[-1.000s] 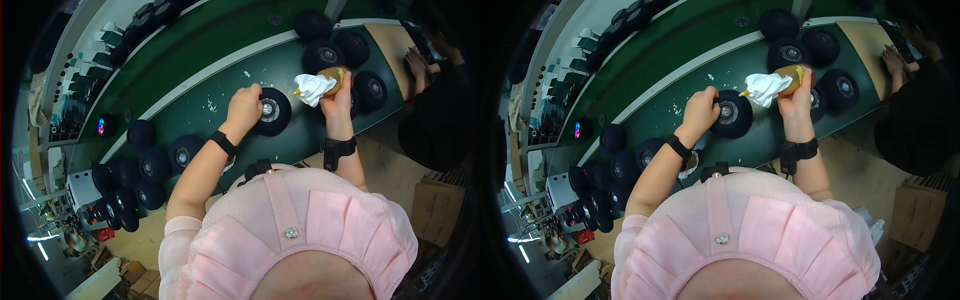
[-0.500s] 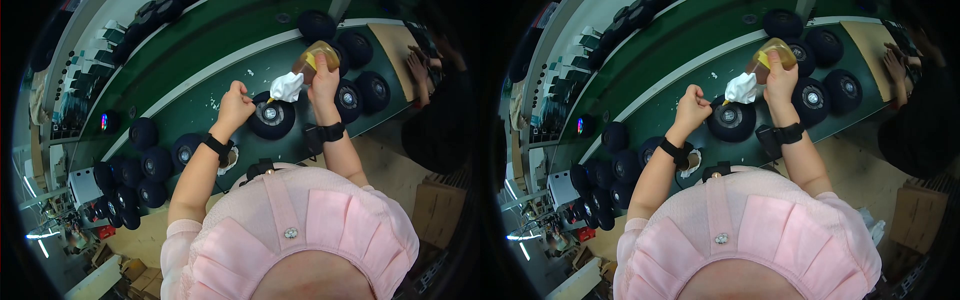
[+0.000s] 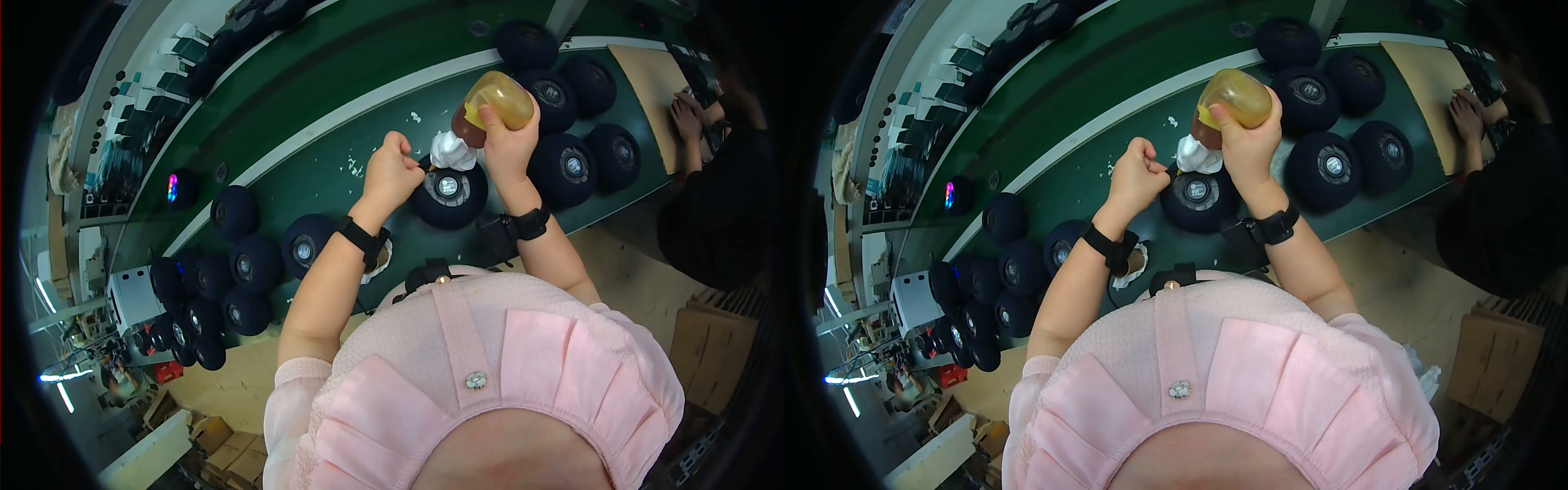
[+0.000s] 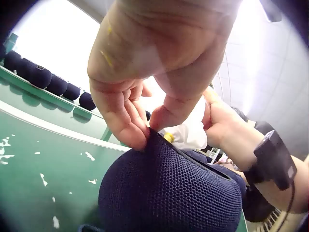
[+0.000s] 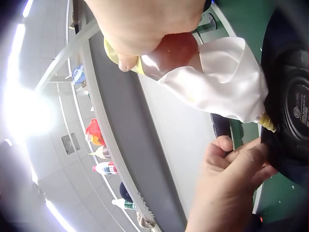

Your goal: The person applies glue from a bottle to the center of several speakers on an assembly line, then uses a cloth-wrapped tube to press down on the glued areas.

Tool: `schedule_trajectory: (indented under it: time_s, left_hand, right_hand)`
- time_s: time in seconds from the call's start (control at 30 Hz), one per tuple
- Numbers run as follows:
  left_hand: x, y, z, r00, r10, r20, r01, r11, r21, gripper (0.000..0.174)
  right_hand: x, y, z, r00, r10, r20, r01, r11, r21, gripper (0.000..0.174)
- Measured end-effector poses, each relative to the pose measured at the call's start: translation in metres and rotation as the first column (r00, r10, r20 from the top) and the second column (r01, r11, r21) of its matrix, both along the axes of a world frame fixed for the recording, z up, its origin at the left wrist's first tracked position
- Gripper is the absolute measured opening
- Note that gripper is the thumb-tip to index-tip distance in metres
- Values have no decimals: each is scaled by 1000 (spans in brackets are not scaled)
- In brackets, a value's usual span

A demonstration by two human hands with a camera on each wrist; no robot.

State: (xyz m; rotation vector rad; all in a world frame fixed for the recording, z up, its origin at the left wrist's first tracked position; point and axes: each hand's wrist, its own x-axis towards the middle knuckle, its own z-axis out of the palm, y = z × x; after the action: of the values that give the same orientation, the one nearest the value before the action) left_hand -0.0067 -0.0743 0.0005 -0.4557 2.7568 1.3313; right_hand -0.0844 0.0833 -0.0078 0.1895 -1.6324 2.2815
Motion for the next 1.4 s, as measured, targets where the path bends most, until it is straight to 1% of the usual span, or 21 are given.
schedule_trajectory:
  time_s: [0.13,0.33,0.43,0.5,0.57,0.63,0.67,0.77,0.9,0.97,1.0,1.03,1.07,1.1,1.17,1.2,1.23,1.3,1.33,1.37,1.4]
  left_hand:
    - [-1,0,-2,1000,13,17,-13,1000,24,31]
    - [-1,0,-3,1000,20,2,-20,999,-38,32]
    - [0,-2,-7,1000,24,15,-24,1000,8,32]
    - [0,-1,-6,1000,23,20,-23,1000,2,32]
    - [1,2,-5,999,26,28,-26,1000,1,32]
    - [2,5,-3,1000,-2,-24,-1,993,-116,29]
    - [2,6,-2,1000,-6,-24,3,993,-114,29]
    - [4,9,3,1000,-3,13,5,990,-140,30]
    - [11,-4,8,999,32,31,-32,1000,-1,30]
    - [12,-6,12,997,57,60,-60,997,44,30]
    - [11,-6,17,995,-82,-63,74,990,-122,31]
    - [11,-4,22,959,-236,-160,181,937,-297,33]
    - [6,4,25,933,-301,-194,247,934,-259,36]
    - [0,10,22,934,-299,-197,244,934,-260,36]
    - [-14,21,16,830,-524,-190,453,833,-318,32]
    - [-18,25,12,816,-566,-115,505,796,-334,32]
    - [-21,25,9,812,-571,-121,508,794,-334,32]
    - [-26,27,8,769,-638,-24,573,707,-415,32]
    - [-26,27,11,772,-636,10,573,688,-445,36]
    - [-25,26,15,770,-638,16,577,685,-444,36]
    - [-25,25,21,771,-633,77,600,680,-421,37]
  right_hand:
    - [11,2,2,996,-2,-84,5,999,39,67]
    - [13,6,-3,998,33,-59,-40,992,-120,64]
    - [7,14,-16,1000,13,16,-12,997,-71,57]
    - [-2,19,-18,978,-3,207,62,959,-275,47]
    - [-7,29,-8,979,11,205,72,917,-392,32]
    - [-13,44,-2,961,68,268,76,867,-493,33]
    - [-16,51,3,923,108,369,117,835,-538,37]
    - [-20,70,10,869,212,446,142,758,-637,43]
    - [-19,90,15,782,250,570,242,722,-649,49]
    - [-19,98,14,779,260,571,240,717,-654,50]
    - [-19,100,16,774,248,582,259,715,-649,50]
    - [-18,102,17,769,237,594,277,714,-643,51]
    - [-21,104,13,774,250,582,267,704,-658,51]
    - [-20,104,14,775,253,579,263,705,-659,51]
    - [-19,104,19,754,241,611,301,699,-648,50]
    - [-18,104,20,760,236,606,300,699,-649,50]
    - [-17,105,21,765,231,601,294,705,-645,50]
    - [-18,108,18,772,221,596,292,710,-641,49]
    - [-19,108,14,783,194,591,296,719,-629,47]
    - [-19,108,11,790,169,589,302,728,-615,46]
    - [-18,107,8,787,170,593,307,726,-615,46]
